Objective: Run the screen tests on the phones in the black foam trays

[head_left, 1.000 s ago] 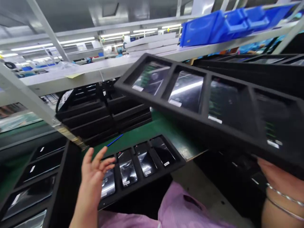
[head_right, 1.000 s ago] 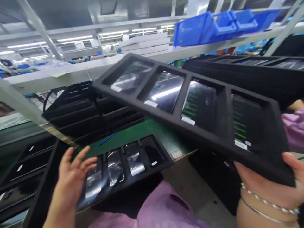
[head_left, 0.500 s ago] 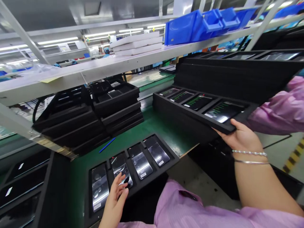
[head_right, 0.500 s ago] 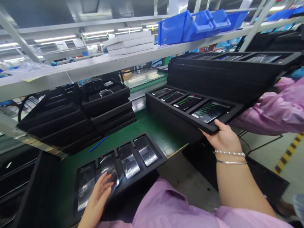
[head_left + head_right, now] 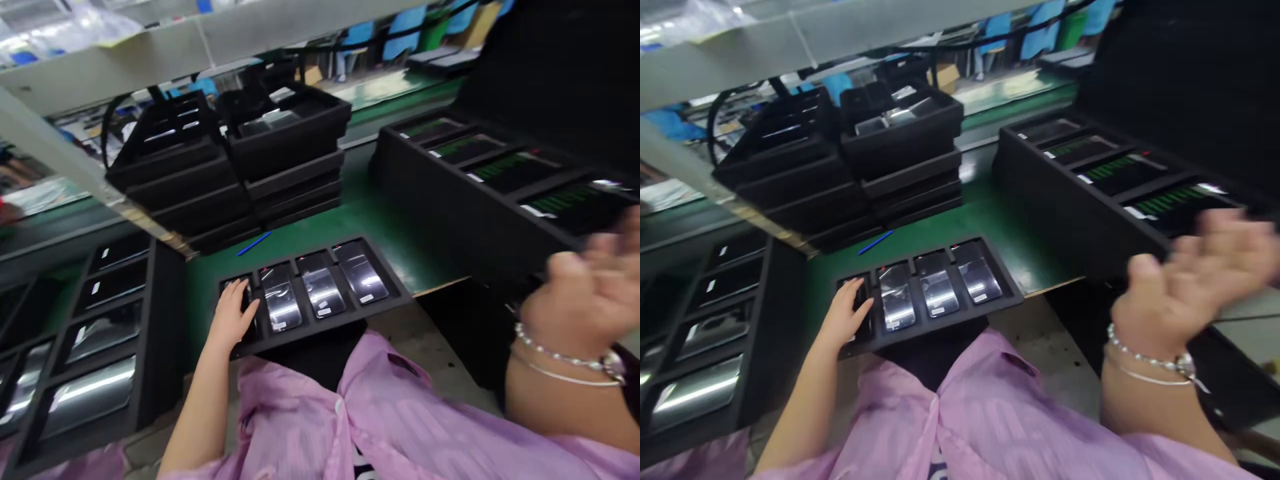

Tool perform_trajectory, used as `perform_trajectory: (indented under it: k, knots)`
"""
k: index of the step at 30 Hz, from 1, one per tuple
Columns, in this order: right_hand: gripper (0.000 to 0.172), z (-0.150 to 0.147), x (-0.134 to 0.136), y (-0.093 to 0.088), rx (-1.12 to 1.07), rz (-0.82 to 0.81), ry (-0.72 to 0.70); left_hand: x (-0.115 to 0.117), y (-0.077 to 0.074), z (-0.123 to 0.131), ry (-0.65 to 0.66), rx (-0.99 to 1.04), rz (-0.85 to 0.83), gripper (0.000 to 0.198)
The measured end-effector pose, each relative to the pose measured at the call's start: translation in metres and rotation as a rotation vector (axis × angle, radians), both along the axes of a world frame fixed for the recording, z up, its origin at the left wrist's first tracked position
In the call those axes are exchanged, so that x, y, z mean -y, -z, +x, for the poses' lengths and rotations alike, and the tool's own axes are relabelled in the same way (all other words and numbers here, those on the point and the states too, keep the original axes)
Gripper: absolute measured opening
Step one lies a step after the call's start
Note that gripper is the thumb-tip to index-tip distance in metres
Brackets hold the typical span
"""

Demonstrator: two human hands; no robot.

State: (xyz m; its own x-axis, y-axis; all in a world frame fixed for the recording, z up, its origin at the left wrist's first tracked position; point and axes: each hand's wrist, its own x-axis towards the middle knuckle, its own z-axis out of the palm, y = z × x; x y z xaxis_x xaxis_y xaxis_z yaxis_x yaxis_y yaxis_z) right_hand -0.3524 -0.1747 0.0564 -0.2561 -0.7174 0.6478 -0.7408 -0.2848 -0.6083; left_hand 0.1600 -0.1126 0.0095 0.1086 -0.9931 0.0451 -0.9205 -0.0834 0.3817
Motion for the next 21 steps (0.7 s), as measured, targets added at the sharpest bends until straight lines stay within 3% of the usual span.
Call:
perform_trajectory:
  k: [2, 4, 6, 9, 12, 18, 21]
  knots:
    - [0.07, 0.044, -0.004, 0.019, -0.078, 0.174, -0.354, 0.004, 0.006, -0.003, -0.018, 0.034, 0.06, 0.062]
    - [0.069, 0.086, -0.002, 0.046, -0.229, 0.472, -0.566, 0.005, 0.014, -0.008, -0.048, 0.057, 0.083, 0.062]
    - [0.073, 0.118, 0.003, 0.075, -0.397, 0.64, -0.497, 0.001, 0.019, -0.012, -0.074, 0.071, 0.086, 0.059]
    - [0.073, 0.138, 0.005, 0.103, -0.505, 0.565, -0.355, -0.01, 0.023, -0.017, -0.114, 0.076, 0.083, 0.055]
    - [0.073, 0.131, 0.006, 0.113, -0.449, 0.509, -0.407, -0.02, 0.025, -0.022, -0.153, 0.083, 0.092, 0.054]
    - [0.062, 0.111, 0.028, 0.127, -0.309, 0.656, -0.383, -0.025, 0.026, -0.028, -0.182, 0.093, 0.105, 0.056]
    - [0.073, 0.116, 0.027, 0.127, -0.349, 0.622, -0.361, -0.021, 0.016, -0.043, -0.175, 0.102, 0.091, 0.059]
